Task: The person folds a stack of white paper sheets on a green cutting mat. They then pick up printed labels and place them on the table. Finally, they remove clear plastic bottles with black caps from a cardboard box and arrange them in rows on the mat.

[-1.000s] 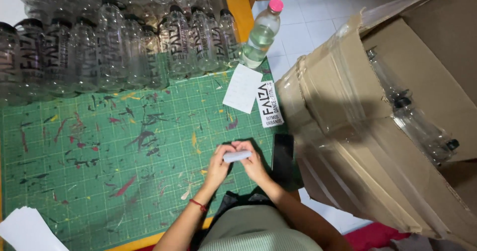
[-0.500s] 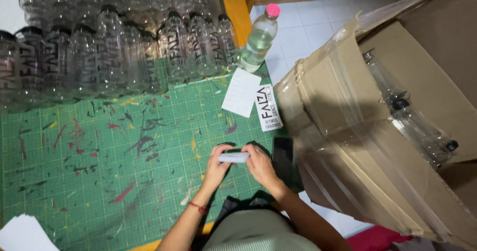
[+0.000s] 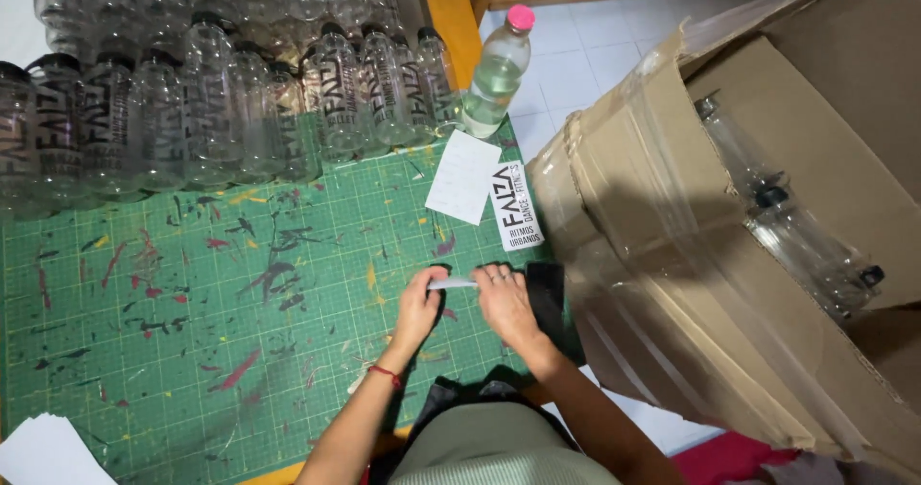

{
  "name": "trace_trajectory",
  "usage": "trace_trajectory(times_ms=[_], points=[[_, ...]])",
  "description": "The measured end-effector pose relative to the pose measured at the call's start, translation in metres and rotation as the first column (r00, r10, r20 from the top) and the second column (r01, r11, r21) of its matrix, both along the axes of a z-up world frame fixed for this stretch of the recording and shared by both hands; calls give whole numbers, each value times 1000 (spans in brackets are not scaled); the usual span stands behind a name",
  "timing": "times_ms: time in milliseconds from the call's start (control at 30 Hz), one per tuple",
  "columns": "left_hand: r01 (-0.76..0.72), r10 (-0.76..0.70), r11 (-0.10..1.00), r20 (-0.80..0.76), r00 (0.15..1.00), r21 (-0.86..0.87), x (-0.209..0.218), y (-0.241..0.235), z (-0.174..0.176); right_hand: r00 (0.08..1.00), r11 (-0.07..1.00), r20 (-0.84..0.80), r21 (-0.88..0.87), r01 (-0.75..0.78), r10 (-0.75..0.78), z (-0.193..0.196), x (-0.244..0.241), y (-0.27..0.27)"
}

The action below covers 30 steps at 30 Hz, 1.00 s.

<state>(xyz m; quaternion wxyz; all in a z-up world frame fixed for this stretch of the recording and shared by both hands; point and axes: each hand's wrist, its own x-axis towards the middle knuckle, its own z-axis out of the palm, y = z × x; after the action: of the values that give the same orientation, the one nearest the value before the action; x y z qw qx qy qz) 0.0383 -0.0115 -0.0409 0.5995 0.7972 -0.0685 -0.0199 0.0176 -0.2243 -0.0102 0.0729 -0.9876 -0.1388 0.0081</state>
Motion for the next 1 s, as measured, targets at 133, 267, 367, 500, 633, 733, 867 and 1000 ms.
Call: trace_trajectory(times_ms=[133, 267, 367, 500, 633, 733, 867, 1000], points=[[27, -27, 999, -12, 1000, -17, 5, 1, 6, 994, 988, -30, 115, 105, -102, 11, -3, -18], [21, -18, 999, -59, 998, 50, 5, -3, -1, 938, 676, -134, 662, 324, -319, -9, -16, -23], [10, -2, 995, -70, 998, 103, 6, -10, -1, 913, 589, -187, 713, 380, -362, -23, -23, -12], [-5, 19, 993, -120, 993, 114, 11, -10, 1, 909, 628, -203, 667, 401, -364, -31, -12, -21], [19, 10, 993, -249, 968, 113, 25, -6, 0, 919, 643, -132, 678, 357, -370, -19, 14, -24], [18, 25, 989, -293, 956, 145, 44, 0, -20, 922, 660, -125, 664, 353, -368, -11, 19, -23], [20, 49, 974, -296, 954, 224, 73, 8, -46, 955, 764, -55, 588, 267, -291, 39, 6, -17], [59, 79, 924, -339, 938, 378, 80, 7, -38, 960, 691, -224, 667, 278, -170, 119, -40, -18]])
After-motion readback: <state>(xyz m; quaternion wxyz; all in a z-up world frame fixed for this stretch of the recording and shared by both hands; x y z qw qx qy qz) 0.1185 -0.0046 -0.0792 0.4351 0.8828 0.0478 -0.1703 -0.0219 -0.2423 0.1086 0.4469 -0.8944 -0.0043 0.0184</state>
